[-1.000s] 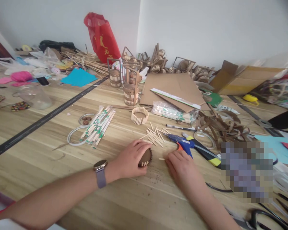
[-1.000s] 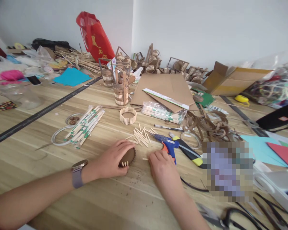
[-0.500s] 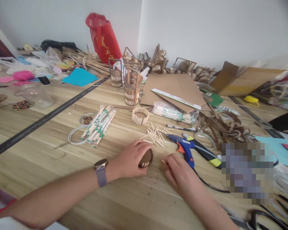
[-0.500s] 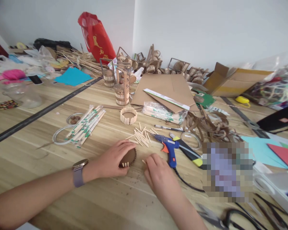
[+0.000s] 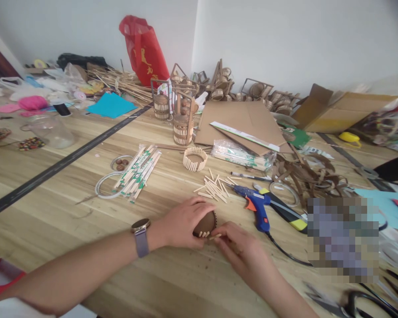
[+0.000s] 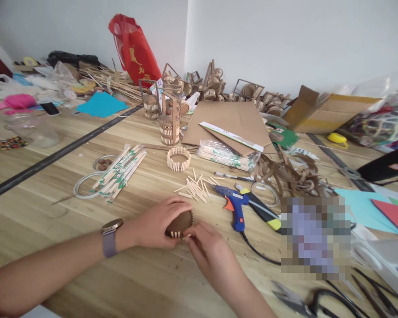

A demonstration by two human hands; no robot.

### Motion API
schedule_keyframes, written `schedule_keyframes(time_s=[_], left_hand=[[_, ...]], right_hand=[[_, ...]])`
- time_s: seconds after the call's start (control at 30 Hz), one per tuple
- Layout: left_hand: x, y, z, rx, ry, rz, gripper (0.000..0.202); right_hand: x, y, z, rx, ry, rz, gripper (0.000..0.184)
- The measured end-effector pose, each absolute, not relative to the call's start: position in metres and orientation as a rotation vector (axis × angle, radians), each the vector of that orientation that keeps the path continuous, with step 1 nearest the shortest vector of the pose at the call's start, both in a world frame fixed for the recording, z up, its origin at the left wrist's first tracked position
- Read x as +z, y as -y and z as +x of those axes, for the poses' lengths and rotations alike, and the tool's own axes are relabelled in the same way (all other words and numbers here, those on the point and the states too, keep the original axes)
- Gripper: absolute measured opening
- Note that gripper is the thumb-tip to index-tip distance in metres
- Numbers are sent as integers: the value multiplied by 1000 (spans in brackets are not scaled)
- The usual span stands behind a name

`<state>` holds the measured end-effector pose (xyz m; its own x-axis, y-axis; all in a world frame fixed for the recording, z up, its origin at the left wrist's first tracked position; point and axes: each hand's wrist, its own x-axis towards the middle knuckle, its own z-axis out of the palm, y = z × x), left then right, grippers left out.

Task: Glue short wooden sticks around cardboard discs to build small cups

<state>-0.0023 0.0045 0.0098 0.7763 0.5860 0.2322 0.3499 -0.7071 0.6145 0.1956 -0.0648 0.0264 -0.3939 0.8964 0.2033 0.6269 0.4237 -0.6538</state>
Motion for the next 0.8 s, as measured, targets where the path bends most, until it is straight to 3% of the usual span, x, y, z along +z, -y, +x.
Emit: schedule_keyframes(time_s=[0.8], left_hand=[[6, -4, -1, 525, -640, 2495, 75]], right_hand=[[14, 59, 189, 237, 2318, -1119, 23]])
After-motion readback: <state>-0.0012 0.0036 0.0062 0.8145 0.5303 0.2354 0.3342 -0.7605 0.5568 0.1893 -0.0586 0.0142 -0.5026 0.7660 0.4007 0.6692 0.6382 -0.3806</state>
